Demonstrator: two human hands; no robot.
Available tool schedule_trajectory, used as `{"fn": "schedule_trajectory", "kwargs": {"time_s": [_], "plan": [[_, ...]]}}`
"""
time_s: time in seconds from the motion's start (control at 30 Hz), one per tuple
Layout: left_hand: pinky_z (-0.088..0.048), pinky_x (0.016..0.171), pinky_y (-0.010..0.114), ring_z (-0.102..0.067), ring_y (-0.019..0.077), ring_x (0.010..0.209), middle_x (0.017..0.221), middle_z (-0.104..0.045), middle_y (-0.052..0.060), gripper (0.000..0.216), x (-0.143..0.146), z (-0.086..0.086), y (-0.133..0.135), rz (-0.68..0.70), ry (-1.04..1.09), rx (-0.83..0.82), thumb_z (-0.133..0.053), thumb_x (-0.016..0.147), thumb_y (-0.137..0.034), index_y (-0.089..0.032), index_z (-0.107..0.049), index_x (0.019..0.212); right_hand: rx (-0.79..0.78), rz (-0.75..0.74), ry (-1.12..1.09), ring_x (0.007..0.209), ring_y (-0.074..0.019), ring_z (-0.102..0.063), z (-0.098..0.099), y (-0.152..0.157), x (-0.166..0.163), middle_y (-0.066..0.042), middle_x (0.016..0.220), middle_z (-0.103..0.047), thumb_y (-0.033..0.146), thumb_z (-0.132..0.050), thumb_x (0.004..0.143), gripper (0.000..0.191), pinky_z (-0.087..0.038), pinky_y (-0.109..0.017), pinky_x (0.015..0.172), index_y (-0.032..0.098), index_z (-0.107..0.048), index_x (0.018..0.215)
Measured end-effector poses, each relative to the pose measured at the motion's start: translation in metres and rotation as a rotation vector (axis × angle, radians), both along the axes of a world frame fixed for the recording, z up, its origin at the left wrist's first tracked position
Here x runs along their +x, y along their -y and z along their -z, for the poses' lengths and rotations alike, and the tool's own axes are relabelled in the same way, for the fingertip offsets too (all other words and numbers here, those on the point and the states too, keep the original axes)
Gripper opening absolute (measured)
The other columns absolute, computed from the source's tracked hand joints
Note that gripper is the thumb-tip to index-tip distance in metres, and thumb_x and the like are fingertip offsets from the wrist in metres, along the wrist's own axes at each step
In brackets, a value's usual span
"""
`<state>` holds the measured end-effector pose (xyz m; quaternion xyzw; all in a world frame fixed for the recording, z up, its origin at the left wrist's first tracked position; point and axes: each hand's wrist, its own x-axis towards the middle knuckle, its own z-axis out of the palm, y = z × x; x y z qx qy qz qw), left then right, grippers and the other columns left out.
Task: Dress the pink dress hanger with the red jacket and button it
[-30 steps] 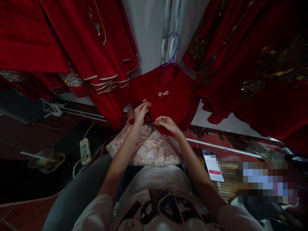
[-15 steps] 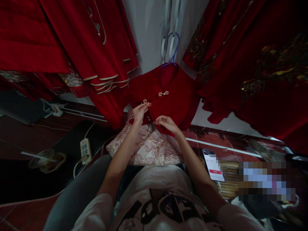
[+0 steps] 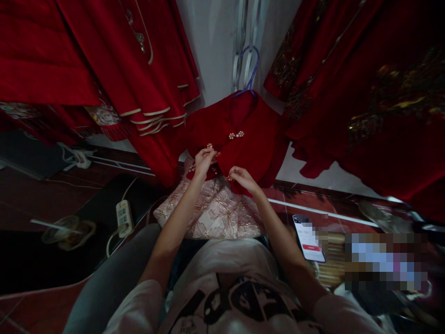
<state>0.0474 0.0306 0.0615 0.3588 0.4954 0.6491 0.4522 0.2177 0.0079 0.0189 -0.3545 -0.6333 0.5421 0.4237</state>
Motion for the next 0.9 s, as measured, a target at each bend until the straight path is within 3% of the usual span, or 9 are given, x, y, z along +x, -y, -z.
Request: {"fn": "schedule_trajectory", "kwargs": {"time_s": [0.2, 0.37, 0.5, 0.7, 0.8, 0.9], "plan": [[-0.051, 0.072, 0.023, -0.063, 0.0108, 0.070, 0.076, -0.068, 0.001, 0.017, 0.005, -0.009, -0.013, 0.199, -0.266, 0.171, -0.062, 0.080, -0.017, -0.017, -0.065, 0.097, 0.011, -0.009, 0.004, 0.056, -0.0096, -0.043, 0.001, 0.000, 0.002, 0.004, 0.059, -0.048, 0.027, -0.054, 0.064, 0.009, -0.034, -0.023, 0.057, 0.019, -0.049, 0.066], [-0.047, 0.091, 0.027, -0.066, 0.0125, 0.090, 0.096, -0.071, 0.005, 0.014, 0.015, -0.034, -0.027, 0.329, -0.366, 0.228, -0.056, 0.085, -0.014, -0.014, -0.067, 0.093, -0.014, -0.026, -0.011, 0.054, -0.0095, -0.042, 0.000, 0.001, 0.004, 0.005, 0.058, -0.048, 0.027, -0.055, 0.064, 0.010, -0.031, -0.023, 0.054, 0.020, -0.049, 0.065], [-0.051, 0.084, 0.028, -0.066, 0.0115, 0.081, 0.086, -0.071, 0.006, 0.006, 0.025, -0.053, -0.034, 0.377, -0.351, 0.190, -0.058, 0.084, -0.014, -0.012, -0.063, 0.088, -0.013, -0.020, -0.007, 0.054, -0.0096, -0.042, 0.000, 0.001, 0.004, 0.005, 0.058, -0.048, 0.027, -0.055, 0.064, 0.010, -0.032, -0.023, 0.055, 0.020, -0.049, 0.065], [-0.052, 0.070, 0.027, -0.062, 0.0115, 0.067, 0.084, -0.065, 0.005, 0.030, 0.037, -0.049, -0.039, 0.224, -0.426, 0.160, -0.069, 0.077, -0.018, -0.014, -0.051, 0.101, -0.011, -0.021, -0.014, 0.054, -0.0097, -0.043, -0.001, 0.002, 0.003, 0.005, 0.058, -0.049, 0.026, -0.054, 0.064, 0.009, -0.034, -0.023, 0.056, 0.020, -0.048, 0.065], [-0.050, 0.080, 0.030, -0.063, 0.0177, 0.083, 0.092, -0.062, 0.007, 0.040, 0.041, -0.046, -0.034, 0.083, -0.678, 0.316, -0.072, 0.075, -0.018, -0.015, -0.051, 0.109, -0.006, -0.019, -0.013, 0.055, -0.0097, -0.043, -0.002, 0.002, 0.004, 0.004, 0.058, -0.049, 0.025, -0.054, 0.064, 0.008, -0.033, -0.023, 0.056, 0.019, -0.047, 0.064], [-0.047, 0.090, 0.036, -0.057, 0.0261, 0.107, 0.110, -0.057, 0.011, 0.035, 0.042, -0.052, -0.027, 0.009, -0.962, 0.483, -0.064, 0.080, -0.017, -0.018, -0.054, 0.113, -0.029, -0.046, -0.009, 0.055, -0.0096, -0.043, -0.003, 0.002, 0.008, 0.005, 0.057, -0.049, 0.025, -0.055, 0.063, 0.009, -0.032, -0.022, 0.055, 0.019, -0.048, 0.065]]}}
